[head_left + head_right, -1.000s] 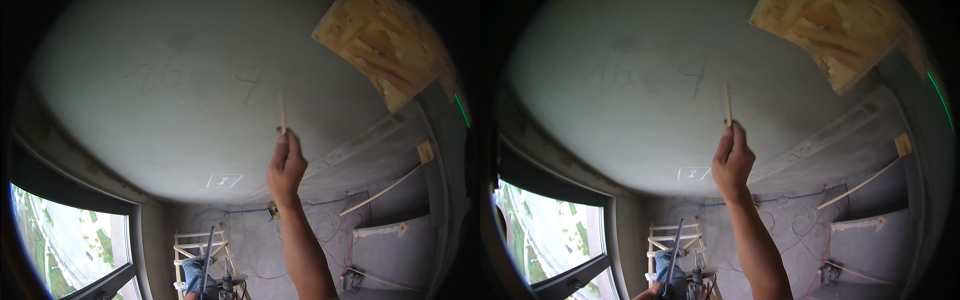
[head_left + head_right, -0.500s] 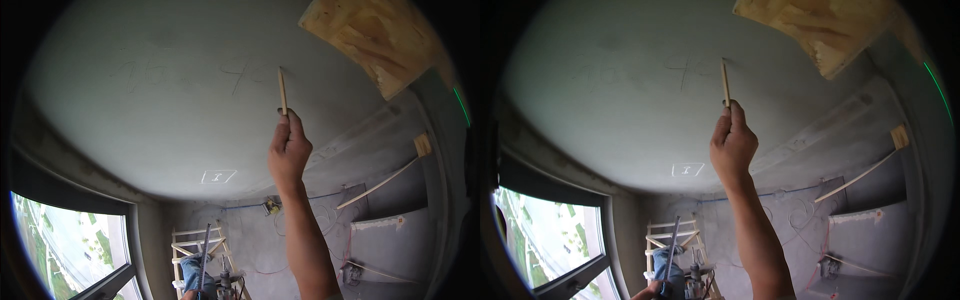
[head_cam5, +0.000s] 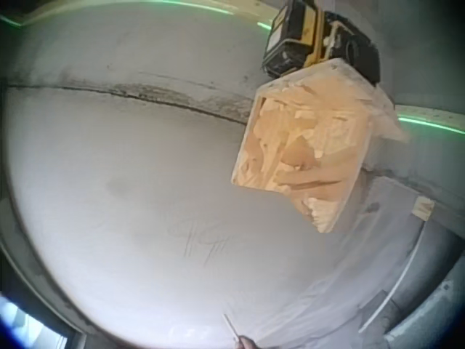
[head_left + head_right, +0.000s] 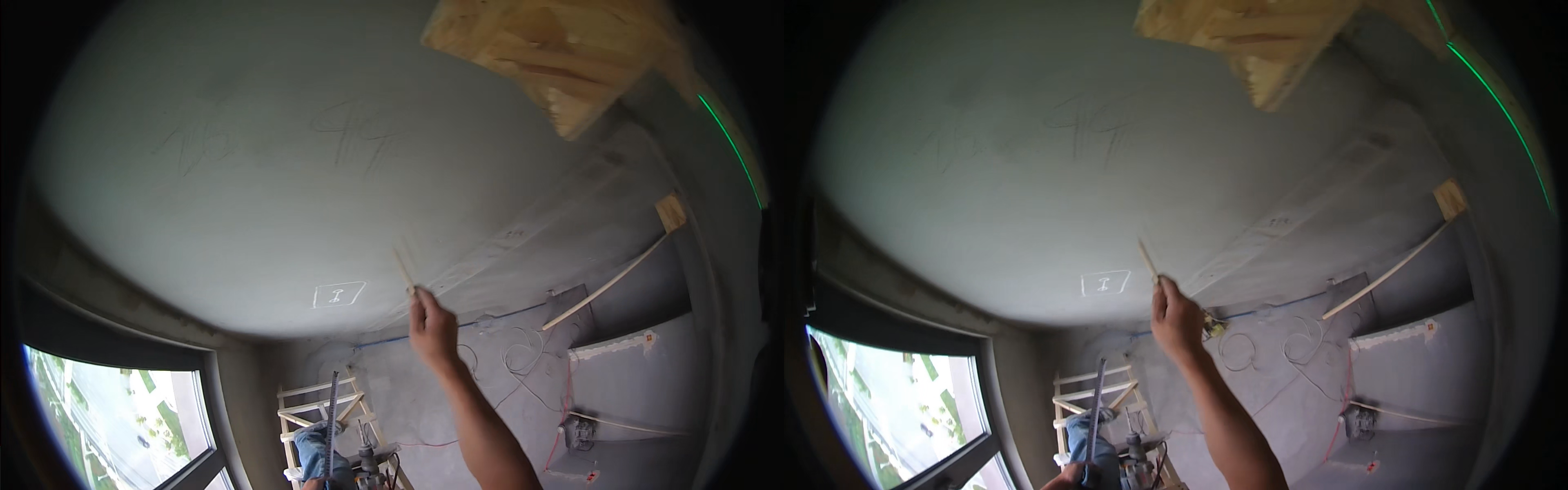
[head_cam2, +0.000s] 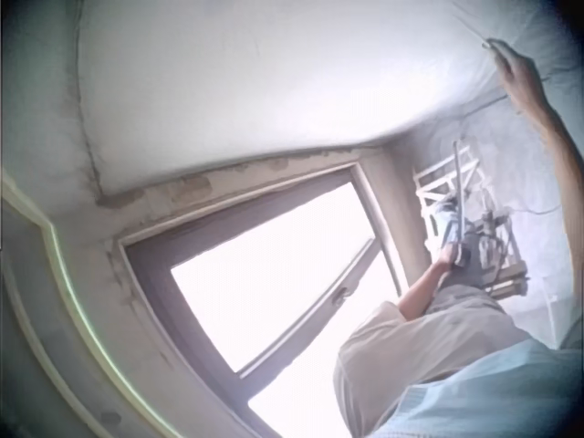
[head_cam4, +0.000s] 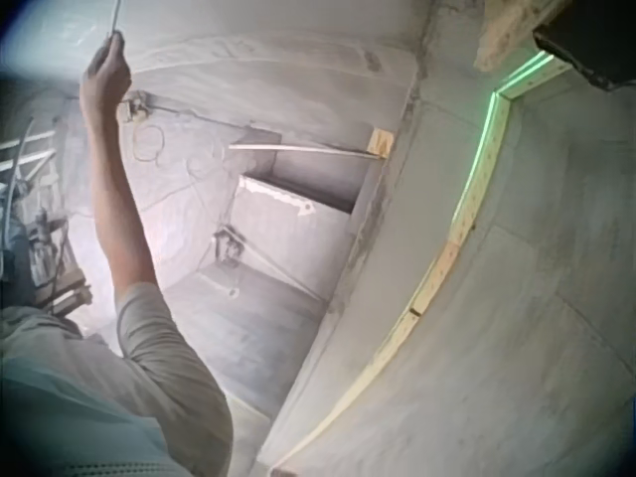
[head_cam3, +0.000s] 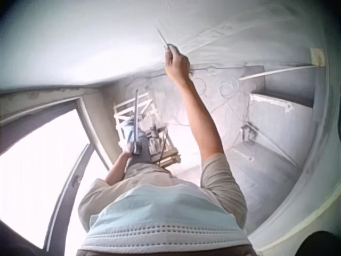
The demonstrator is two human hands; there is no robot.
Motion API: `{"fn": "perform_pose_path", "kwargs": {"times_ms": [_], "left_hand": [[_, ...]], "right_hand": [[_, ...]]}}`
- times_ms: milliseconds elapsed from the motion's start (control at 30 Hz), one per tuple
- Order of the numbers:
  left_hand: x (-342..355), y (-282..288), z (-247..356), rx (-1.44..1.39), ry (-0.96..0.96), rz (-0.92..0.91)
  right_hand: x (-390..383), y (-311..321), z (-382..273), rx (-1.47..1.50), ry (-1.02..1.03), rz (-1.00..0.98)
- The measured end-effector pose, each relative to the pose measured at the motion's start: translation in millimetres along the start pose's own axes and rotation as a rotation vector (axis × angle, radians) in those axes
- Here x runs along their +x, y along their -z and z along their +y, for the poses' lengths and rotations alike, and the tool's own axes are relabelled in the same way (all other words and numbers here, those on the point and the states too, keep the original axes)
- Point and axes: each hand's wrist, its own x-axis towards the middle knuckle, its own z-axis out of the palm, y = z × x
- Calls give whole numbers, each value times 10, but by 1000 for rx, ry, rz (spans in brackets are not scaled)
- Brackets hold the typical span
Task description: The person measures and marks a curved ceiling using a tape measure and pencil, then uses a laser level to align wooden strips. They change drill bits and drill multiple holes into the ceiling along the marked lines to secure the wooden strips.
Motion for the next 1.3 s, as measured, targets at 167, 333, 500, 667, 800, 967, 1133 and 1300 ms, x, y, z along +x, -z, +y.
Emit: {"fn": "perform_pose_path", "kwargs": {"times_ms": [167,333,500,667,800,967,1133,1300], "left_hand": [[112,103,-435,-223,-30,-59],[79,39,-396,-751,120,1],[251,52,-569,221,-196,31],[401,34,-788,170,-334,62],[348,53,-824,112,-313,57],[233,-2,-718,-12,-321,72],[133,-23,-559,-76,-300,88],[203,-50,-617,-550,98,62]], "right_hand": [[-1231,-101,321,24,-224,-137],[-2415,-66,453,79,-480,-244],[-2668,75,618,78,-414,-173],[-1049,498,308,17,-52,137],[249,612,-78,15,234,241],[934,572,-344,-66,366,295],[1118,462,-334,-94,415,337],[1096,502,-348,-66,176,287]]}}
